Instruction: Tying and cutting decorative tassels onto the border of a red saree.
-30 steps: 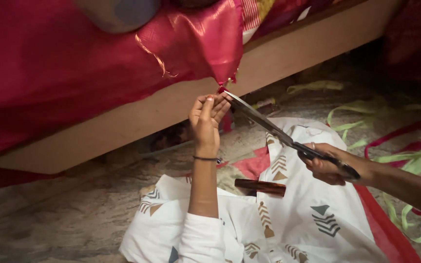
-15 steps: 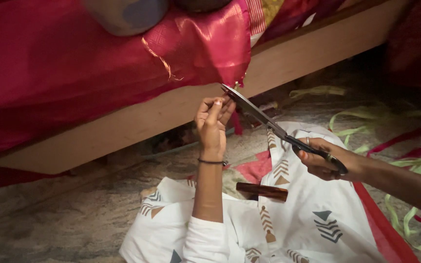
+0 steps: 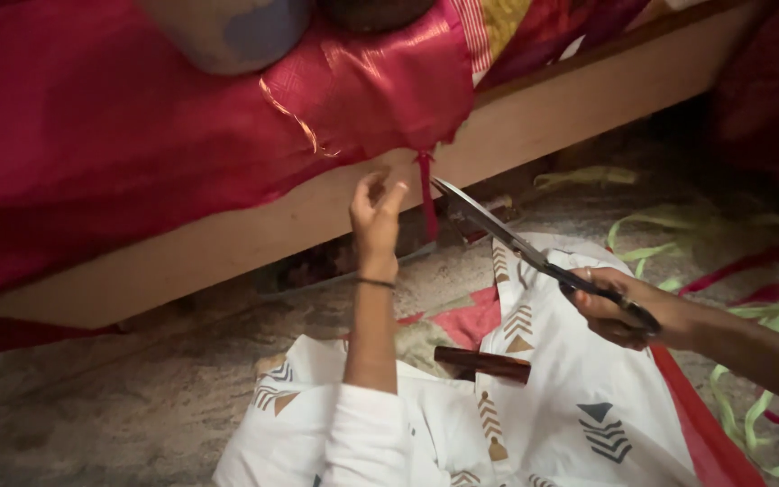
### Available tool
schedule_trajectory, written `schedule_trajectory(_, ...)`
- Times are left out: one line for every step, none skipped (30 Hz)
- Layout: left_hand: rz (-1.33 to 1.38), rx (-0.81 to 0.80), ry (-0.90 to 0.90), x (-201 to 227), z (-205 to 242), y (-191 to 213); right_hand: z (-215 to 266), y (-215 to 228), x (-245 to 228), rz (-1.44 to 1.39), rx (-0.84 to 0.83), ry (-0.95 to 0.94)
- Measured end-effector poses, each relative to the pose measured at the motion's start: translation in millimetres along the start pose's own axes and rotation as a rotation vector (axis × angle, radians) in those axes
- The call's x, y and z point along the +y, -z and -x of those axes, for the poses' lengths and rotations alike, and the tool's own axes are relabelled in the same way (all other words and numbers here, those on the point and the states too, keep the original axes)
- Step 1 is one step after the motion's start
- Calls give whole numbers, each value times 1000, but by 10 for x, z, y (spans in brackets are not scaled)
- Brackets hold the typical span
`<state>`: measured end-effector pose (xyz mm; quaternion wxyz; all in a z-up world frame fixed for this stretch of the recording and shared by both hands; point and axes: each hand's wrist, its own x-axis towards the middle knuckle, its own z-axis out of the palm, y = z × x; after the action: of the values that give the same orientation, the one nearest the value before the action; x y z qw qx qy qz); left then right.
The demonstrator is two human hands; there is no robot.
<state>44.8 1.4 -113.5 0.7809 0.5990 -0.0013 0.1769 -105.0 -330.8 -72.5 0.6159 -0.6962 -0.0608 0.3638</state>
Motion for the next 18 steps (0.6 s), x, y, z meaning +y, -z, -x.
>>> schedule_trajectory(-31, -43, 101, 98, -61, -27, 16, 57, 7, 2, 15, -24)
schedule_trajectory(-62, -88, 201, 200, -126, -54, 30, 112, 13, 4, 30, -46)
schedule_trajectory(-59, -87, 198, 141, -167, -60, 66, 131, -70, 9, 31, -45)
schedule_trajectory(42, -166, 308, 84, -214, -76, 106, 151, -153, 84, 59, -86)
schedule_trajectory(144, -245, 417, 27, -264, -97, 147, 175, -238, 158, 87, -126)
schedule_trajectory(147, -252, 410, -56, -293, -124, 152, 192, -321, 162, 94, -121)
schedule_trajectory(177, -302, 374, -139, -326, -155, 157, 211, -406, 213, 120, -137)
schedule_trajectory(202, -354, 340, -219, -361, -176, 160, 211, -478, 258, 147, -152)
schedule_trajectory(202, -364, 335, -236, -375, -170, 123, 299, -486, 256, 156, -146)
schedule_trajectory(169, -379, 246, -279, -351, -190, 122, 401, -486, 349, 161, -102)
schedule_trajectory(137, -393, 157, -327, -325, -203, 119, 499, -479, 443, 165, -58)
schedule_trajectory(140, -392, 163, -317, -271, -204, 95, 565, -519, 442, 165, -65)
schedule_trajectory(59, -378, 99, -307, -213, -197, 68, 623, -555, 709, 182, 195)
schedule_trajectory(-28, -359, 36, -289, -144, -156, 22, 669, -582, 967, 189, 464)
schedule_trajectory(-30, -353, 43, -192, -47, -162, 43, 616, -719, 964, 181, 461)
schedule_trajectory(-52, -349, 35, -87, 28, -180, 58, 573, -873, 998, 199, 296)
schedule_trajectory(-74, -345, 26, 21, 103, -196, 74, 526, -1029, 1028, 221, 131)
schedule_trajectory(-74, -338, 29, -16, 147, -179, 79, 489, -1109, 1030, 213, 130)
